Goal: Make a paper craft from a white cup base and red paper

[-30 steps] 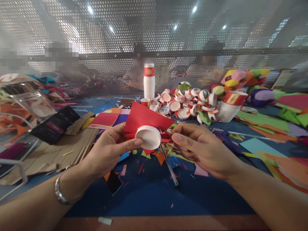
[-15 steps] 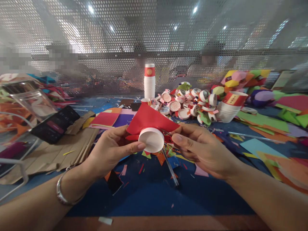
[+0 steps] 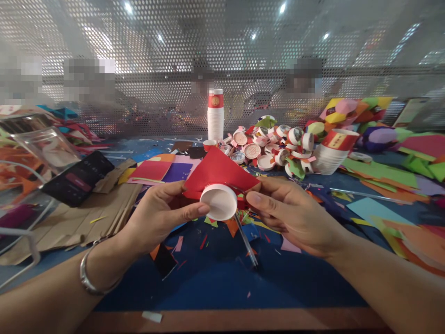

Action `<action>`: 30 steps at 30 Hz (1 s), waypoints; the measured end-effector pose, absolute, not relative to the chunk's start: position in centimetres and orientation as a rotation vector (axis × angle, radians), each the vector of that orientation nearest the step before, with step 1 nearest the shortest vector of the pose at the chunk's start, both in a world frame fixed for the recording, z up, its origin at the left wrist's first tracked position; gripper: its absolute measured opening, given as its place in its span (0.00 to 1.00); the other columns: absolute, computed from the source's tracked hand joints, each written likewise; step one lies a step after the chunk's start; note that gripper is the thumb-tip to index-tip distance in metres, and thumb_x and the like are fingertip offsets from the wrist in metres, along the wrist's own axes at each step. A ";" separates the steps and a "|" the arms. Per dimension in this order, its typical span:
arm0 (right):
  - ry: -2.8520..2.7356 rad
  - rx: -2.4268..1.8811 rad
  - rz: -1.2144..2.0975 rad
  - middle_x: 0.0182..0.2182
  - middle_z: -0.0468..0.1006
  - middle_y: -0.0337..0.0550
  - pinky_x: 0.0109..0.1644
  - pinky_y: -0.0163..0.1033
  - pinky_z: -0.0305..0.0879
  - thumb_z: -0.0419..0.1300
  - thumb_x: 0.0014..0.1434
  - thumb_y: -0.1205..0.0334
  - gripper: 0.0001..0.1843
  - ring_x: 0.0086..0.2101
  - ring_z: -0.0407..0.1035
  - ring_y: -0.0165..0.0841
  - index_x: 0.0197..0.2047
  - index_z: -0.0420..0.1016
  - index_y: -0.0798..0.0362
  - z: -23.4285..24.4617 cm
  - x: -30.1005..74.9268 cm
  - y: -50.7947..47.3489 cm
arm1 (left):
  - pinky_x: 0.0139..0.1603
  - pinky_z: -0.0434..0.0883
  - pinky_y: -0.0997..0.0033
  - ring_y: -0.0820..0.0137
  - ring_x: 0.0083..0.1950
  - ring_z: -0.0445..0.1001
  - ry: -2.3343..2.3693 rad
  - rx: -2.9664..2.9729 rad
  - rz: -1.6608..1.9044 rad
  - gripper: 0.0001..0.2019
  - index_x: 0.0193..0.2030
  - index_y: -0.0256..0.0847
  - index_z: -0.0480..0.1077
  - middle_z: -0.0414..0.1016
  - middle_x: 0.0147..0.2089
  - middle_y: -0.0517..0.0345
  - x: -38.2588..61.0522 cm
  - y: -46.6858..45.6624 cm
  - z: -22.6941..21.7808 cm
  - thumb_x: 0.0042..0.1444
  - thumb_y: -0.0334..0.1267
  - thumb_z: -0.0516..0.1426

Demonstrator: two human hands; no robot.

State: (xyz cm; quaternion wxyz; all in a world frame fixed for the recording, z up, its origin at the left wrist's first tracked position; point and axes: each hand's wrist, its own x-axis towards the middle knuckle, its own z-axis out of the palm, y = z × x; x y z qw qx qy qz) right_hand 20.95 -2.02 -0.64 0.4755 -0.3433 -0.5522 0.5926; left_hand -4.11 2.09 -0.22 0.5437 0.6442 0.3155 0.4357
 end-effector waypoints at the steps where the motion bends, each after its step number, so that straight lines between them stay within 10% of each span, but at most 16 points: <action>1: -1.350 -0.844 1.445 0.22 0.57 0.28 0.19 0.32 0.36 0.68 0.64 0.50 0.17 0.19 0.43 0.20 0.33 0.72 0.53 -0.7 20.9 -2.0 | 0.37 0.78 0.80 0.73 0.35 0.82 0.747 1.538 1.034 0.08 0.38 0.44 0.85 0.87 0.36 0.57 -4.1 2.1 -0.2 0.50 0.34 0.74; 30: -1.301 -0.854 1.477 0.21 0.54 0.26 0.19 0.32 0.35 0.70 0.62 0.51 0.20 0.19 0.42 0.20 0.31 0.68 0.52 -0.9 20.9 -1.8 | 0.32 0.74 0.75 0.71 0.32 0.78 0.856 1.744 1.049 0.06 0.35 0.41 0.84 0.84 0.32 0.56 -3.9 1.7 0.6 0.51 0.39 0.73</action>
